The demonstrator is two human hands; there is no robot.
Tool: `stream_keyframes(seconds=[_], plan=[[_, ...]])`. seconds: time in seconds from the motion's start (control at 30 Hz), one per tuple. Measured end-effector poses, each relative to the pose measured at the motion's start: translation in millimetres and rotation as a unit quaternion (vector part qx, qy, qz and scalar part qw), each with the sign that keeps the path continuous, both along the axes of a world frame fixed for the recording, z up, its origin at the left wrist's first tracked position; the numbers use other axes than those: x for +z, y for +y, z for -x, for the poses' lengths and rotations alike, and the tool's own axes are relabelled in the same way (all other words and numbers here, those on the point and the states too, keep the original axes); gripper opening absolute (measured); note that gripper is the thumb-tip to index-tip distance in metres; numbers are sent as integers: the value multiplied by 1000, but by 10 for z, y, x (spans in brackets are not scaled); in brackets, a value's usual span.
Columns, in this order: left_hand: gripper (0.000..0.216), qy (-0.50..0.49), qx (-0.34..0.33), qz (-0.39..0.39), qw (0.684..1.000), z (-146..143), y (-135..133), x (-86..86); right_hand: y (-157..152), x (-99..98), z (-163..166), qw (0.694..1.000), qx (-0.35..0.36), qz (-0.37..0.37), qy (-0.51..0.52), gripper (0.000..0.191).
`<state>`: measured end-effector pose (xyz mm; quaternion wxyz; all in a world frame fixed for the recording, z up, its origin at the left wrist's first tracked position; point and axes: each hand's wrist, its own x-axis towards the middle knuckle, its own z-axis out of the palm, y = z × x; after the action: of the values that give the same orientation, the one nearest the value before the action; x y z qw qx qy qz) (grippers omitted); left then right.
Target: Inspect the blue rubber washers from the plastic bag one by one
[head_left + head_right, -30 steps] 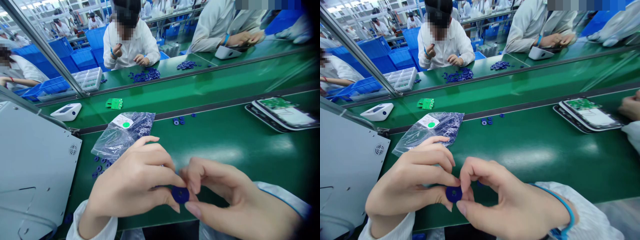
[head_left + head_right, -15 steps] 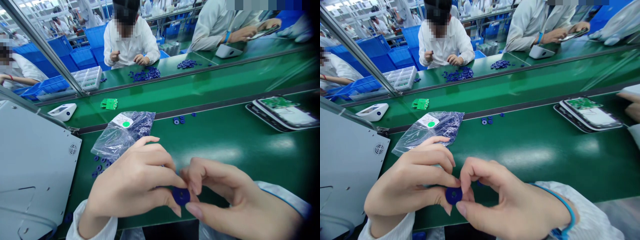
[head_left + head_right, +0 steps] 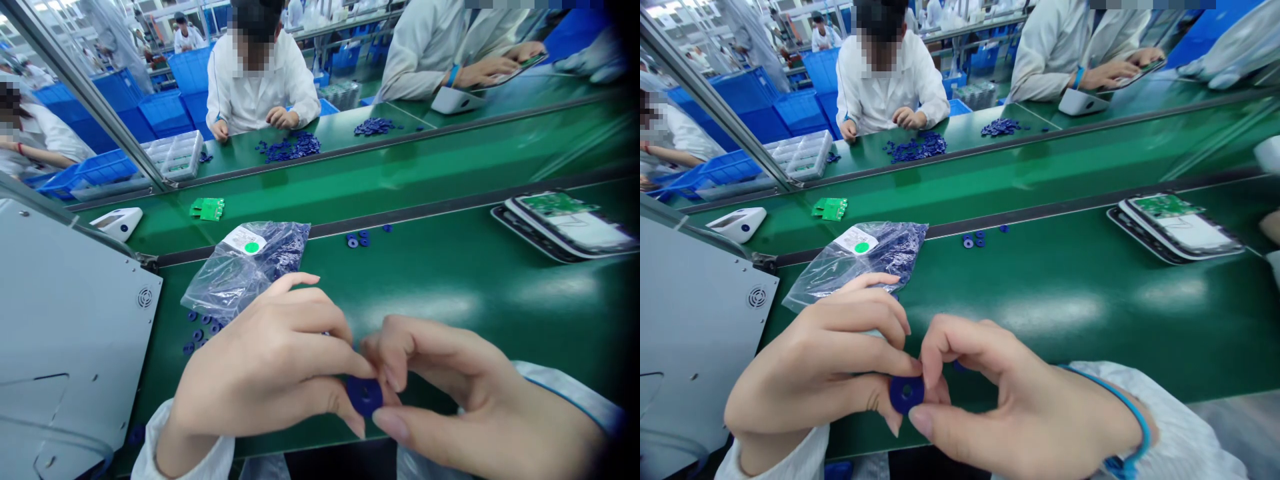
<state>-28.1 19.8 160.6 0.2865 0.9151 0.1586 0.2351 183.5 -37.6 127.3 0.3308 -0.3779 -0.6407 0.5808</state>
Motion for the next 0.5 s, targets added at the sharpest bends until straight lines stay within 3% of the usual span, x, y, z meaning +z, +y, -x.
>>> stream_keyframes(seconds=[0.5], plan=[[11,2,5,-8,1000,11,-3,-13,15,20,4,999,-10,-21,-35,19]])
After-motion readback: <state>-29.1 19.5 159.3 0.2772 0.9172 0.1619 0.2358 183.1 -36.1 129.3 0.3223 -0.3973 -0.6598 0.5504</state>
